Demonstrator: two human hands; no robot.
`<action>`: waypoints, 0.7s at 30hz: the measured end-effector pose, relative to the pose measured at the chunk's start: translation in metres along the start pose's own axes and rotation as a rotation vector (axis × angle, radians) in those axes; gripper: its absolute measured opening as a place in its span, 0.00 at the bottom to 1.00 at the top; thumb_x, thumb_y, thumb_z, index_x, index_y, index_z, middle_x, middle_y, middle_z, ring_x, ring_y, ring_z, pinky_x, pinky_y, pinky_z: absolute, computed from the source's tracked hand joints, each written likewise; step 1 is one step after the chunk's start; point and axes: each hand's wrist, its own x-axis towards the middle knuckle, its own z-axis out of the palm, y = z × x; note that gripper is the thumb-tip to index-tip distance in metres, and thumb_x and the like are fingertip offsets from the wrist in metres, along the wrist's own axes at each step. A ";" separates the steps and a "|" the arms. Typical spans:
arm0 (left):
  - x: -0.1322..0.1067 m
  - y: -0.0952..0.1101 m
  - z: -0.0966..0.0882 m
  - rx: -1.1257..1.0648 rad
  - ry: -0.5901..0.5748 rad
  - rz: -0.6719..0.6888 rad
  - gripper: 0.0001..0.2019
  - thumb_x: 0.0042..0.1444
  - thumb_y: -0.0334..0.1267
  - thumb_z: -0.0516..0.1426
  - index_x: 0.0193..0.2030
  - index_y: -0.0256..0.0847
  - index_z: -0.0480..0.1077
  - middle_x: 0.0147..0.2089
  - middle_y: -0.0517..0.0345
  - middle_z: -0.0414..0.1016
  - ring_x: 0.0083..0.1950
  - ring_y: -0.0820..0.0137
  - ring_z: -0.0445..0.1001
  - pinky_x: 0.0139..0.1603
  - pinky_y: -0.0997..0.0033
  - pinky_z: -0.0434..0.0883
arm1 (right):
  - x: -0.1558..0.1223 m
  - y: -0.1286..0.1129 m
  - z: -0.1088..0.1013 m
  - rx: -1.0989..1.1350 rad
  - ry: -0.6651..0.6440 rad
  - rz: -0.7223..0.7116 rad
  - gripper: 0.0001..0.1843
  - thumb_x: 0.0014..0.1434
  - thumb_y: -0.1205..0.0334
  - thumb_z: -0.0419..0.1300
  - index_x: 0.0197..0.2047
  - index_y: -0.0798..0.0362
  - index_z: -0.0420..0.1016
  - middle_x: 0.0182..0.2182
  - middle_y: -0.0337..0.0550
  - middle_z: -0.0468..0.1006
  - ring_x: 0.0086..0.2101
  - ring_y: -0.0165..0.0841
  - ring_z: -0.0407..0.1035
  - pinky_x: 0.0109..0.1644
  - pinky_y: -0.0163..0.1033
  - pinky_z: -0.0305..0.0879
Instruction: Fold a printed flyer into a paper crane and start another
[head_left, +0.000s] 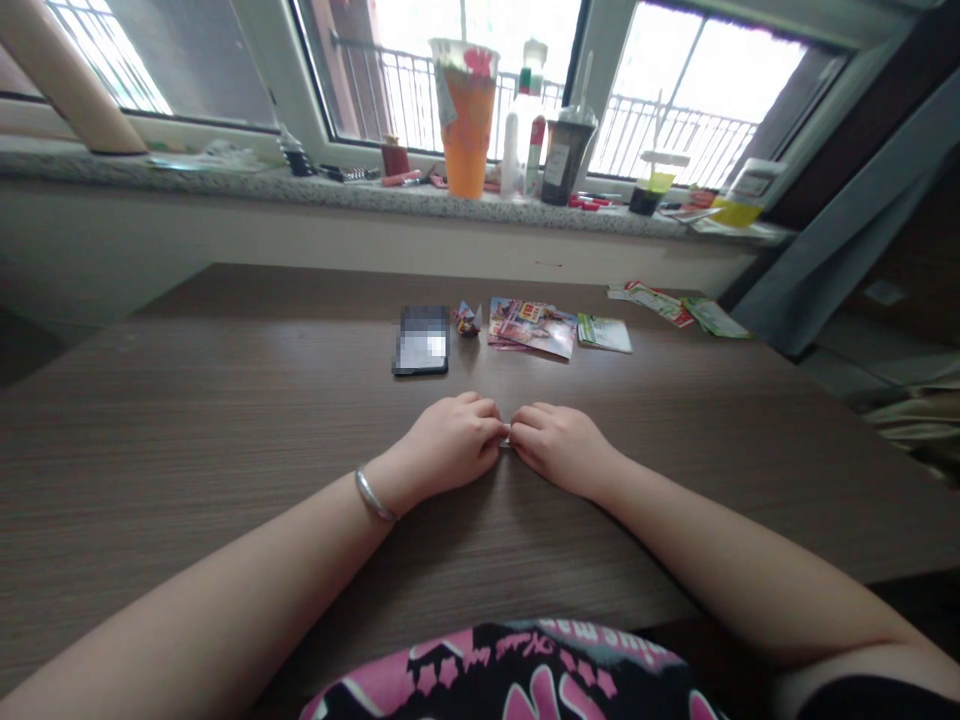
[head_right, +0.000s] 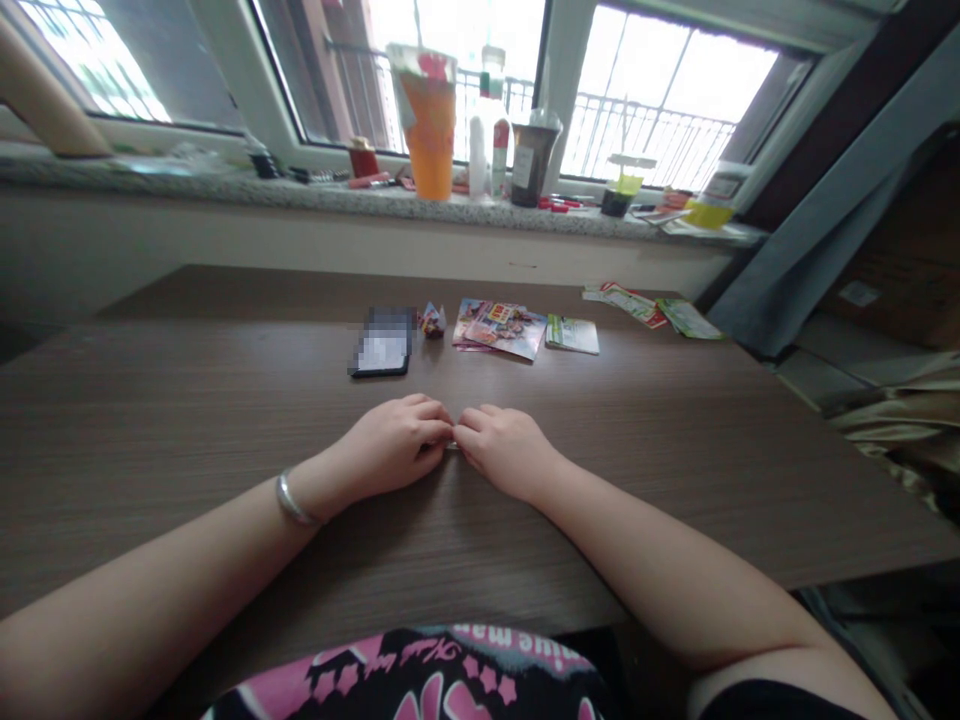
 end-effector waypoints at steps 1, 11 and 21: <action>0.000 0.000 0.000 0.002 -0.001 0.002 0.09 0.57 0.33 0.53 0.33 0.39 0.76 0.39 0.52 0.75 0.42 0.64 0.72 0.46 0.65 0.70 | 0.000 0.000 -0.001 -0.005 -0.004 -0.003 0.10 0.65 0.63 0.51 0.38 0.53 0.73 0.37 0.44 0.75 0.37 0.34 0.66 0.38 0.38 0.58; 0.000 -0.004 0.002 0.032 0.012 0.012 0.10 0.59 0.33 0.53 0.37 0.41 0.77 0.37 0.54 0.75 0.40 0.65 0.72 0.43 0.66 0.70 | -0.005 -0.004 -0.010 -0.049 -0.073 0.011 0.12 0.66 0.62 0.50 0.36 0.52 0.73 0.34 0.42 0.74 0.36 0.33 0.67 0.35 0.37 0.57; -0.002 -0.005 0.005 0.043 -0.010 0.066 0.11 0.61 0.37 0.53 0.34 0.43 0.77 0.32 0.56 0.72 0.36 0.67 0.71 0.38 0.69 0.70 | -0.007 0.005 -0.008 -0.072 -0.078 0.143 0.12 0.67 0.60 0.50 0.41 0.51 0.74 0.39 0.42 0.78 0.38 0.33 0.70 0.35 0.36 0.59</action>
